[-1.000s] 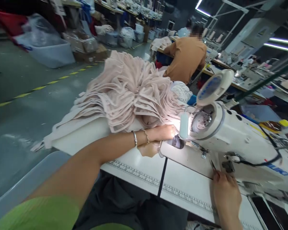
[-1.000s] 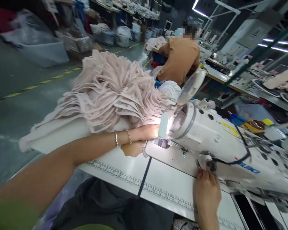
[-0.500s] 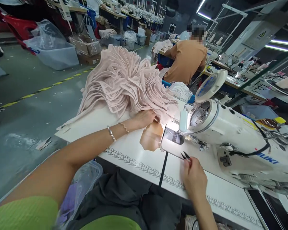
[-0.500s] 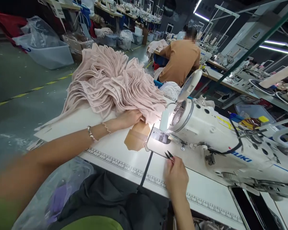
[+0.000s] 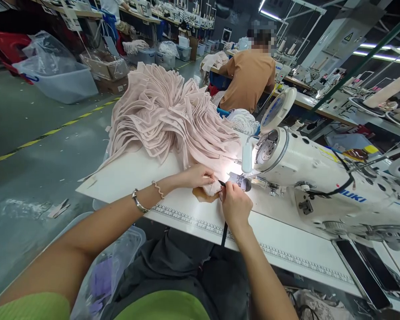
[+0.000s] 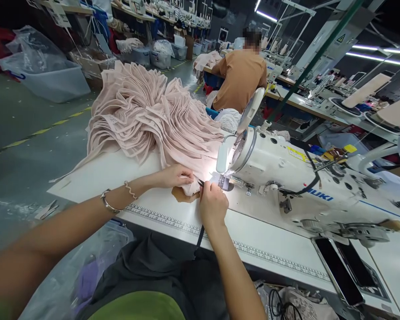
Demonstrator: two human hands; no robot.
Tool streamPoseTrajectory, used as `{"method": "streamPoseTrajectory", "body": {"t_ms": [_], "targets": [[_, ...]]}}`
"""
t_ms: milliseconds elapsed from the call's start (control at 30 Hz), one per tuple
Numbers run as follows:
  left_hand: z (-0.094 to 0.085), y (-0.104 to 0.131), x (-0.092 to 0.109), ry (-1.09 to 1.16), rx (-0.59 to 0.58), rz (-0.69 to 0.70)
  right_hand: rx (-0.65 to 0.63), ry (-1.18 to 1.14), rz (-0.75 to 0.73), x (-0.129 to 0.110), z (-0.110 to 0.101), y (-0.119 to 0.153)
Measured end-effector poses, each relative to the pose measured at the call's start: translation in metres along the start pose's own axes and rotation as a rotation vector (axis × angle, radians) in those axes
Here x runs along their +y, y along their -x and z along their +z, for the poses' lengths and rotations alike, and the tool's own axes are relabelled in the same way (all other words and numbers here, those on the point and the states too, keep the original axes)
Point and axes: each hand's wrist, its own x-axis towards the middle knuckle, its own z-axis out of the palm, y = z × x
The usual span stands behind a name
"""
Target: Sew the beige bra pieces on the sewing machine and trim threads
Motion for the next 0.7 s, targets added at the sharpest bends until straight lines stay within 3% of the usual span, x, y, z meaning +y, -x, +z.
{"method": "streamPoseTrajectory", "body": {"t_ms": [133,233,333,500,600,700], "targets": [[0.002,0.011,0.0,0.095,0.061,-0.038,-0.078,-0.178,0.127,0.004,-0.003,0.001],[0.006,0.032,-0.002,0.168,0.173,-0.111,-0.095,-0.485,0.223,0.01,-0.007,0.014],[0.014,0.061,-0.004,0.243,0.279,-0.199,-0.135,-0.874,0.209,0.007,-0.006,0.04],[0.028,0.117,-0.006,0.282,0.464,-0.286,-0.444,-1.58,0.178,-0.02,0.002,0.094],[0.034,0.152,-0.004,0.293,0.558,-0.312,-0.551,-1.78,0.078,-0.035,0.005,0.116],[0.042,0.182,0.005,0.32,0.626,-0.329,-0.734,-1.87,0.055,-0.049,0.007,0.129]]}}
